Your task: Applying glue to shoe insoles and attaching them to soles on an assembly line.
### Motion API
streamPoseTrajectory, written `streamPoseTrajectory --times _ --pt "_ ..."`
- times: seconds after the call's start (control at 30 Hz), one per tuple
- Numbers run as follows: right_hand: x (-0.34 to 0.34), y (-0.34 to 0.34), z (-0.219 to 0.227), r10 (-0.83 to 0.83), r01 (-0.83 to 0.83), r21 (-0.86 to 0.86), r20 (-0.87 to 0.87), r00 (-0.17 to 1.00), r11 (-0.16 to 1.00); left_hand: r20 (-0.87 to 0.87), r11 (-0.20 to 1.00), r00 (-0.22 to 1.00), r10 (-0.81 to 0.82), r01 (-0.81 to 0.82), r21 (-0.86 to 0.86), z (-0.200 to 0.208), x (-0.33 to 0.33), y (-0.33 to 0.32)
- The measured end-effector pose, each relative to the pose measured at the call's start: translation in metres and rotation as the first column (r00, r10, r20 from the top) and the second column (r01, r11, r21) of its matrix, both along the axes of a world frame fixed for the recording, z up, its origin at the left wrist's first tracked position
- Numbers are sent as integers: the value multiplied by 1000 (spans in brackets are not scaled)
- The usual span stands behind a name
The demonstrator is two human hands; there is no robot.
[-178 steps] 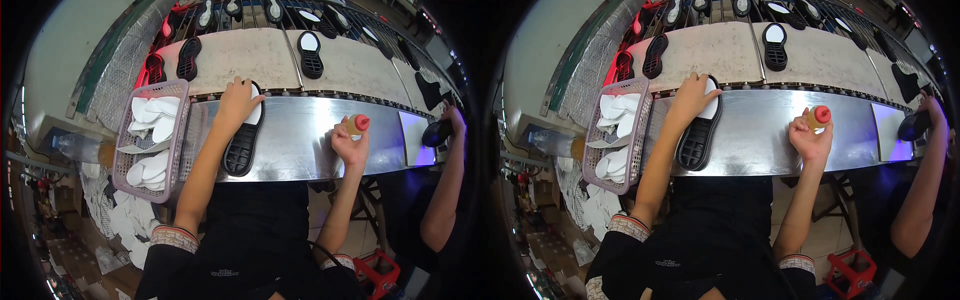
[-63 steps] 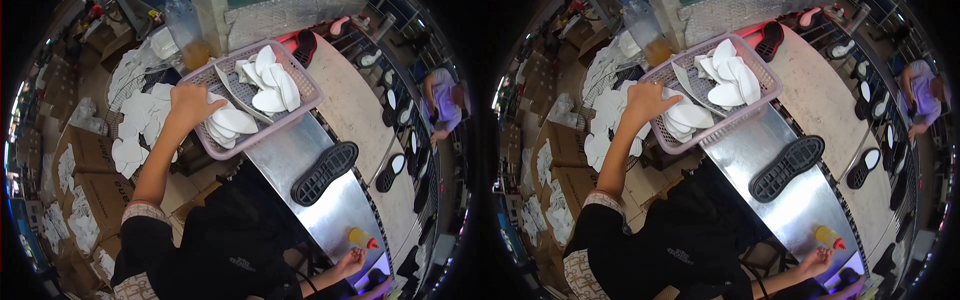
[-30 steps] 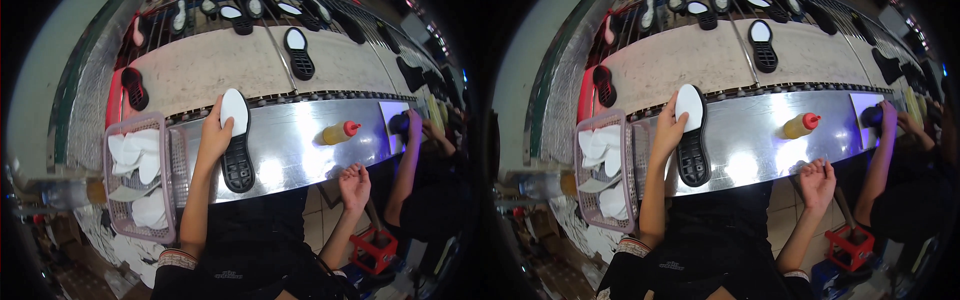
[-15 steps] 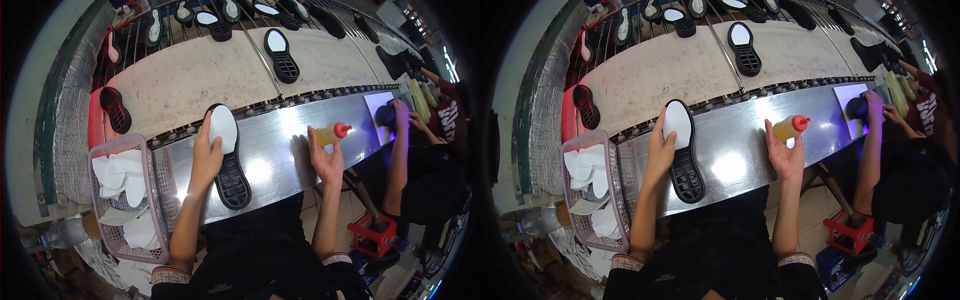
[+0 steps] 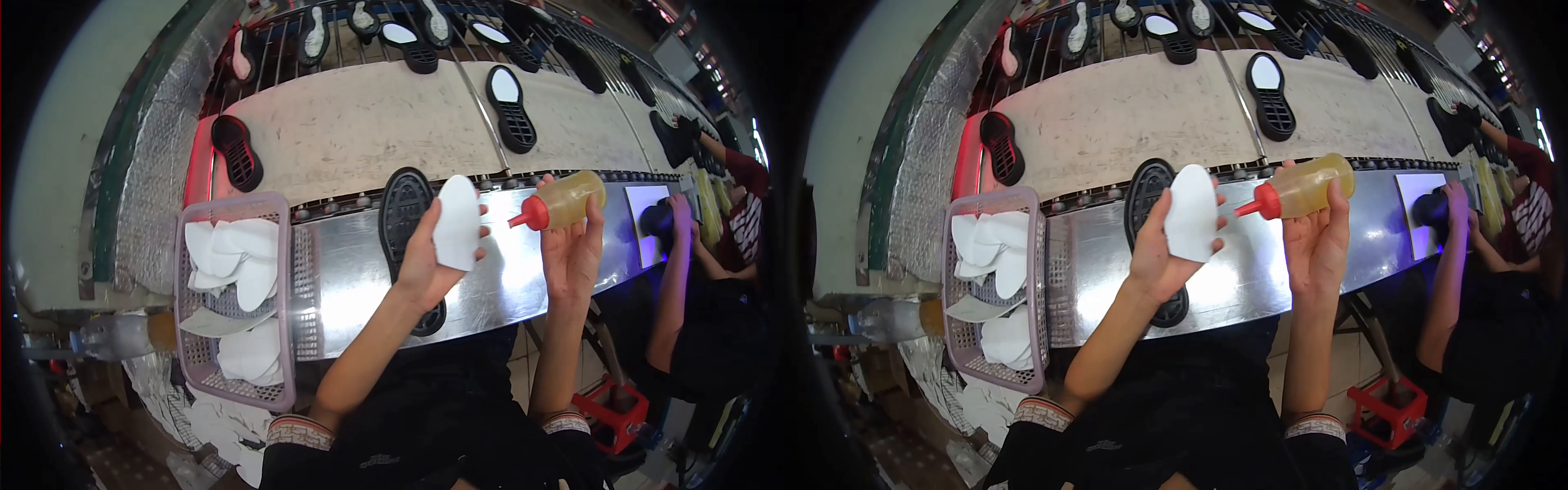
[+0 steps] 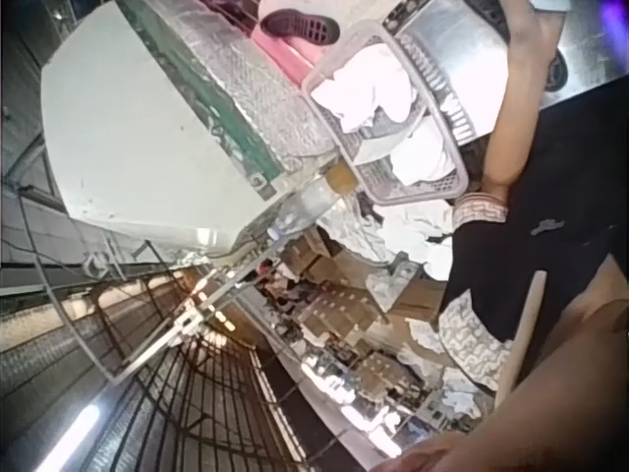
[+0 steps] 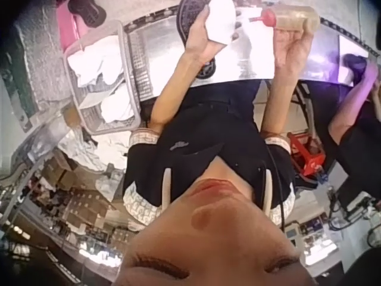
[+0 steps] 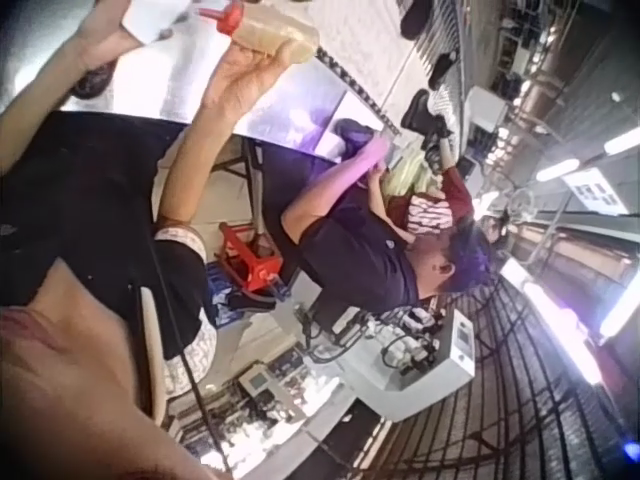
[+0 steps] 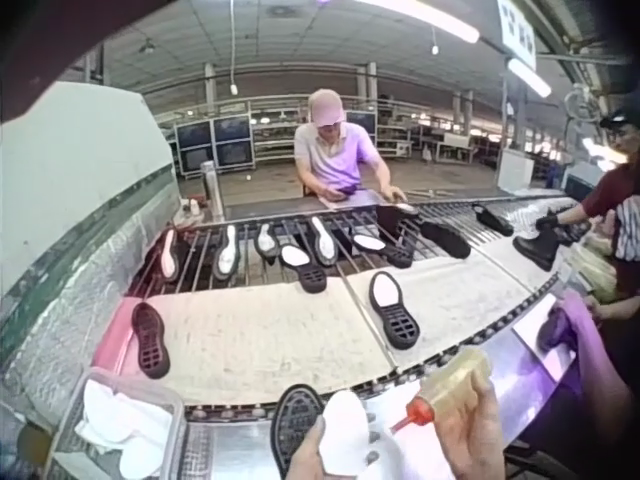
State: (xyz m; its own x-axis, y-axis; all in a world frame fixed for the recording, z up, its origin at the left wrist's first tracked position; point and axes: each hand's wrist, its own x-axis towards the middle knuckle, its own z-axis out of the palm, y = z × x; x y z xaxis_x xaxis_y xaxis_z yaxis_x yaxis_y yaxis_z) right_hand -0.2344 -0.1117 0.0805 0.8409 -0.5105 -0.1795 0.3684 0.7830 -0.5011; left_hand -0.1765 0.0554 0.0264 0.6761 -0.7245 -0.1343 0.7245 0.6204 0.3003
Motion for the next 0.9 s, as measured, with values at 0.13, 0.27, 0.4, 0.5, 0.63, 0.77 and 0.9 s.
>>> streamPoseTrajectory --times 0.13,0.27,0.4,0.5,0.63,0.77,0.9 --pt "1 30 7 15 -28 -331 -41 999 943 49 995 997 55 -59 86 25 -12 3" --pt "1 45 2 -12 -20 -405 -76 997 914 81 947 984 158 -174 271 32 -19 11" --pt "-1 55 -5 -12 -31 -448 -94 996 894 118 905 978 172 -204 373 30 -22 15" --pt "-5 58 -12 -2 -44 -436 -105 994 899 60 896 971 231 -236 377 25 -23 18" --pt "-10 55 -23 -4 -34 -400 -94 996 916 96 858 966 239 -256 446 22 -27 23" --pt "-14 52 -27 -34 -10 -417 -100 994 909 207 846 959 193 -269 459 14 -31 28" --pt "-18 53 -30 -18 -22 -396 -99 995 918 223 852 947 230 -307 424 20 -37 27"
